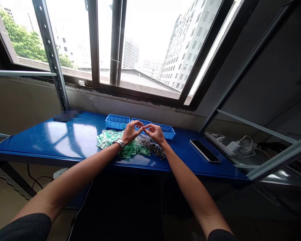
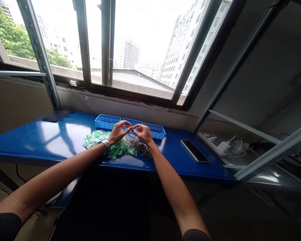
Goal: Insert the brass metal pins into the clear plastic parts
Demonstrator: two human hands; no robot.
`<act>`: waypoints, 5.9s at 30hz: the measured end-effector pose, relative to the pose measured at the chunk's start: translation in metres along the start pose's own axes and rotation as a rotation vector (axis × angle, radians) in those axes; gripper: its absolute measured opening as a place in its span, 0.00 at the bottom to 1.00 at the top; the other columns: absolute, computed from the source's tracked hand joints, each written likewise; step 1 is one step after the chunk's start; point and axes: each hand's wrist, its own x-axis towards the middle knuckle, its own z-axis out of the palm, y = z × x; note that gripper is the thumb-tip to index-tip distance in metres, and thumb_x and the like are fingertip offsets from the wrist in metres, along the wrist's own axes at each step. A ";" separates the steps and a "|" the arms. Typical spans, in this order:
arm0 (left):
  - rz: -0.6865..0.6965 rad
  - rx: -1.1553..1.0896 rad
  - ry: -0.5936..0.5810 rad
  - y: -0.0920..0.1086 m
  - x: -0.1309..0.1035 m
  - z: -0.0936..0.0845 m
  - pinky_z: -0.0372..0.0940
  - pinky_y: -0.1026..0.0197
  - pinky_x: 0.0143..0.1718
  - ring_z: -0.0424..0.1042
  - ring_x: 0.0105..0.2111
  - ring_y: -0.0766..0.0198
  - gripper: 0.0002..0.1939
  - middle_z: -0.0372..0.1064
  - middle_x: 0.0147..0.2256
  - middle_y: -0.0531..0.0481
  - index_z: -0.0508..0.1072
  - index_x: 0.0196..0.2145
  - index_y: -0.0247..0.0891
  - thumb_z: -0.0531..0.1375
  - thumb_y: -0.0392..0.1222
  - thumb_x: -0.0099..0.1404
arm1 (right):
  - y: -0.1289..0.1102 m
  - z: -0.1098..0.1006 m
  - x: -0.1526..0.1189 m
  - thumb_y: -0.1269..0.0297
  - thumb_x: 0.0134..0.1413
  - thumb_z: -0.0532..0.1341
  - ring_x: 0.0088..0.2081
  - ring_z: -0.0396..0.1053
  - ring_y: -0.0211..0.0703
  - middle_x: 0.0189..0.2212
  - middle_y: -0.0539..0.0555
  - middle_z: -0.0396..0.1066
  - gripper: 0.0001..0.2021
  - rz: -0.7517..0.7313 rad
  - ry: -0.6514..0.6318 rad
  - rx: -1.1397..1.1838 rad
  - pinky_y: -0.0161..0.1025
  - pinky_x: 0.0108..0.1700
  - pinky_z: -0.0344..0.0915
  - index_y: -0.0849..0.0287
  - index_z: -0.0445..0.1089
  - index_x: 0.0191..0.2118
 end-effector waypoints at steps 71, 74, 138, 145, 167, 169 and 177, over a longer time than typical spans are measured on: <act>0.002 -0.040 -0.013 -0.001 0.000 0.000 0.64 0.57 0.37 0.72 0.34 0.59 0.13 0.76 0.34 0.47 0.77 0.35 0.38 0.63 0.51 0.69 | -0.006 -0.002 -0.001 0.50 0.54 0.67 0.20 0.47 0.33 0.18 0.43 0.53 0.16 -0.014 0.012 0.015 0.35 0.22 0.43 0.60 0.73 0.36; 0.011 -0.046 -0.017 -0.001 0.000 0.000 0.64 0.58 0.36 0.72 0.34 0.59 0.12 0.76 0.34 0.48 0.77 0.35 0.38 0.64 0.51 0.68 | -0.004 -0.001 -0.001 0.49 0.52 0.69 0.20 0.47 0.33 0.18 0.43 0.53 0.17 0.002 -0.045 0.019 0.34 0.22 0.44 0.60 0.73 0.36; -0.022 0.124 -0.079 0.000 -0.002 0.000 0.65 0.55 0.40 0.71 0.38 0.56 0.09 0.75 0.39 0.46 0.76 0.40 0.39 0.57 0.41 0.72 | -0.023 -0.061 0.013 0.46 0.56 0.64 0.26 0.62 0.38 0.26 0.51 0.69 0.19 0.101 -0.150 -0.284 0.35 0.27 0.57 0.60 0.74 0.37; -0.016 0.169 -0.032 -0.003 -0.002 -0.001 0.65 0.51 0.47 0.70 0.42 0.53 0.08 0.74 0.41 0.45 0.75 0.44 0.39 0.61 0.43 0.69 | 0.000 -0.012 0.011 0.45 0.62 0.58 0.21 0.50 0.37 0.19 0.45 0.55 0.18 -0.010 0.068 -0.233 0.36 0.25 0.49 0.56 0.68 0.38; -0.008 0.088 0.011 -0.002 0.000 -0.001 0.66 0.56 0.38 0.71 0.38 0.56 0.09 0.76 0.37 0.46 0.77 0.39 0.40 0.62 0.48 0.69 | -0.002 -0.001 0.001 0.42 0.63 0.57 0.19 0.49 0.36 0.19 0.44 0.54 0.19 0.013 0.014 -0.130 0.36 0.23 0.45 0.54 0.65 0.38; -0.011 0.076 0.011 -0.002 0.000 -0.002 0.65 0.57 0.36 0.72 0.37 0.57 0.10 0.75 0.37 0.46 0.77 0.39 0.40 0.62 0.49 0.69 | -0.002 -0.001 0.001 0.42 0.62 0.58 0.19 0.49 0.36 0.19 0.44 0.56 0.19 0.023 -0.026 -0.122 0.35 0.22 0.45 0.55 0.66 0.39; -0.004 0.053 -0.003 -0.002 -0.001 -0.002 0.65 0.57 0.36 0.72 0.37 0.57 0.08 0.75 0.36 0.47 0.76 0.37 0.40 0.63 0.47 0.68 | -0.001 0.002 0.001 0.42 0.59 0.61 0.19 0.51 0.36 0.19 0.44 0.57 0.20 0.018 -0.097 -0.122 0.35 0.23 0.47 0.56 0.68 0.38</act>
